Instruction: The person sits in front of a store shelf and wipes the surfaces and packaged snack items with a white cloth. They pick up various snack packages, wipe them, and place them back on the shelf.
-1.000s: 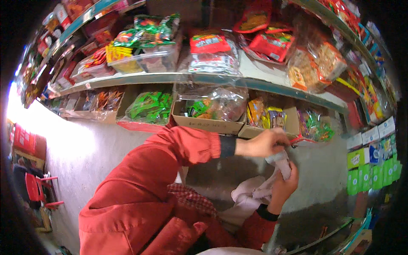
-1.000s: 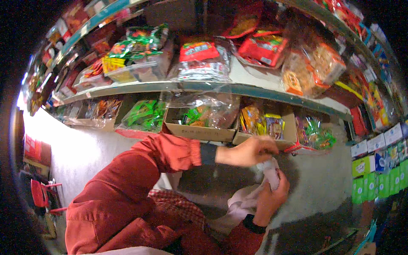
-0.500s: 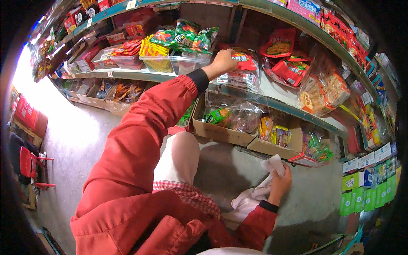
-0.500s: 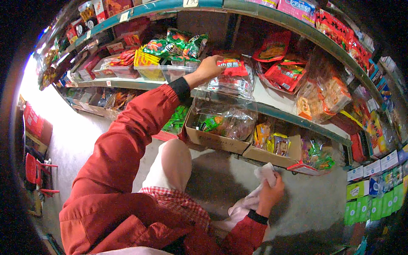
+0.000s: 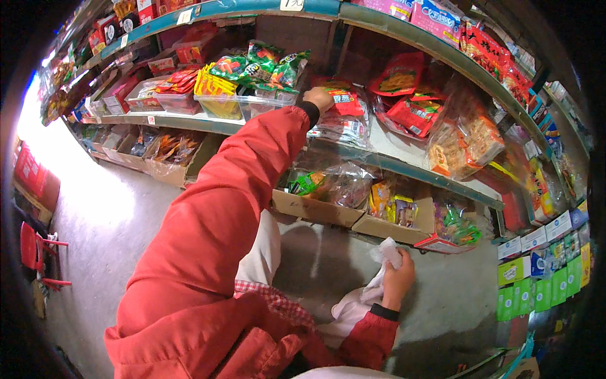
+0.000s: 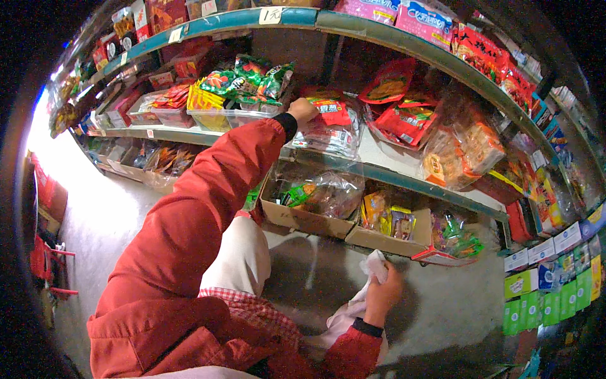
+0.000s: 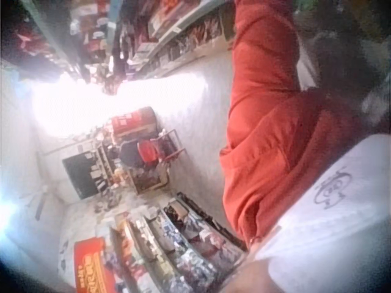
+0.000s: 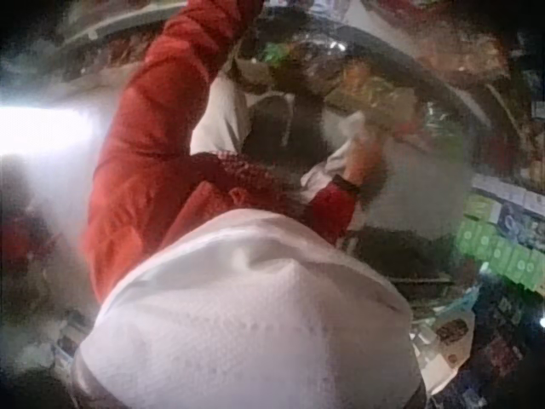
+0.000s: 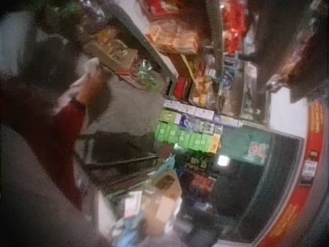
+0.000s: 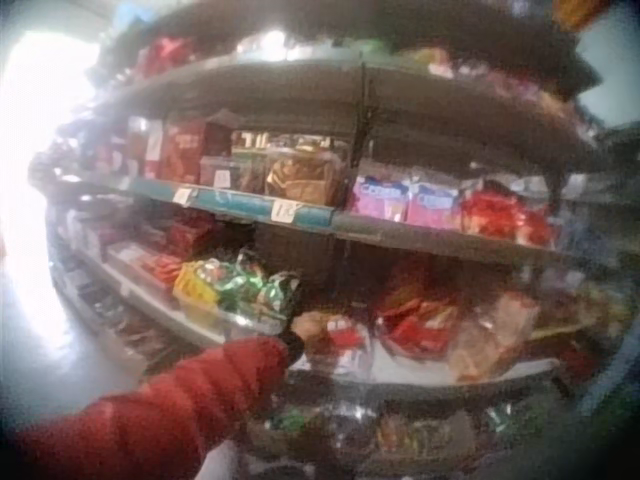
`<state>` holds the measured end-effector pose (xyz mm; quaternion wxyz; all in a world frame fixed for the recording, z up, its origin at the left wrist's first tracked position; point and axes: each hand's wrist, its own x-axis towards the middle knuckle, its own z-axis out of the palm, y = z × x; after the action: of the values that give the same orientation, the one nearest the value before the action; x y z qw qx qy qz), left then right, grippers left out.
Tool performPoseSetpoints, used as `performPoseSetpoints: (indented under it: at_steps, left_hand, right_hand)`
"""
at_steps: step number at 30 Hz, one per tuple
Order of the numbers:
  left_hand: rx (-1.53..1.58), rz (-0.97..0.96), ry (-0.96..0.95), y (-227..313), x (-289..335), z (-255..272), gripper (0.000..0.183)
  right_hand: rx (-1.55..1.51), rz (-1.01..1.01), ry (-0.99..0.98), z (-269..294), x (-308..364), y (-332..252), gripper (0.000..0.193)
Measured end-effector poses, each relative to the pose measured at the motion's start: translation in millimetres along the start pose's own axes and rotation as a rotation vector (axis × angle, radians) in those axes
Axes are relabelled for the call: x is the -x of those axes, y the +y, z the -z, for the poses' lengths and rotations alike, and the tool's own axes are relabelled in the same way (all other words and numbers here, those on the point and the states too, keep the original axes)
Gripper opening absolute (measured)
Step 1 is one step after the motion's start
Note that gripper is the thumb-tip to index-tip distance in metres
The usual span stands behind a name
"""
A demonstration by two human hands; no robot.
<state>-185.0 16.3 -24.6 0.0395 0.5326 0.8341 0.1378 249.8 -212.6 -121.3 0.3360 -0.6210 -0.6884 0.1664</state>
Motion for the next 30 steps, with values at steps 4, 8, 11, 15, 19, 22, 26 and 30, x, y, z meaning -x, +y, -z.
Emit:
performPoseSetpoints:
  at_steps: [4,8,11,15,19,22,26,30]
  left_hand:
    - [0.266,0.231,0.131,17.2,23.1,14.8,0.041]
    - [0.421,0.268,0.376,29.9,33.5,27.2,0.042]
    - [0.656,0.269,0.42,26.2,18.4,21.9,0.044]
    - [0.684,-0.239,0.16,3.1,0.5,13.3,0.029]
    - [1.805,0.185,-0.083,15.6,11.1,27.6,0.014]
    - [1.873,0.105,0.024,31.4,34.3,51.3,0.015]
    - [1.905,0.043,-0.027,53.8,54.7,77.7,0.017]
    - [1.84,-0.022,-0.252,86.6,55.8,88.8,0.022]
  right_hand:
    - [-0.021,0.028,-0.006,-3.1,-1.7,3.4,0.044]
    - [-0.023,0.069,-0.017,-6.0,-2.4,7.9,0.044]
    - [-0.003,0.104,-0.012,-8.2,-2.5,7.4,0.045]
    - [0.028,0.057,-0.046,-10.9,-1.0,2.2,0.047]
    - [0.049,0.088,-0.062,-10.3,-1.7,-0.4,0.046]
    - [0.029,0.144,-0.037,-11.1,-1.2,0.2,0.044]
    - [0.017,0.132,-0.035,-16.7,1.3,1.3,0.043]
    - [0.049,0.086,-0.042,-23.2,2.2,3.0,0.044]
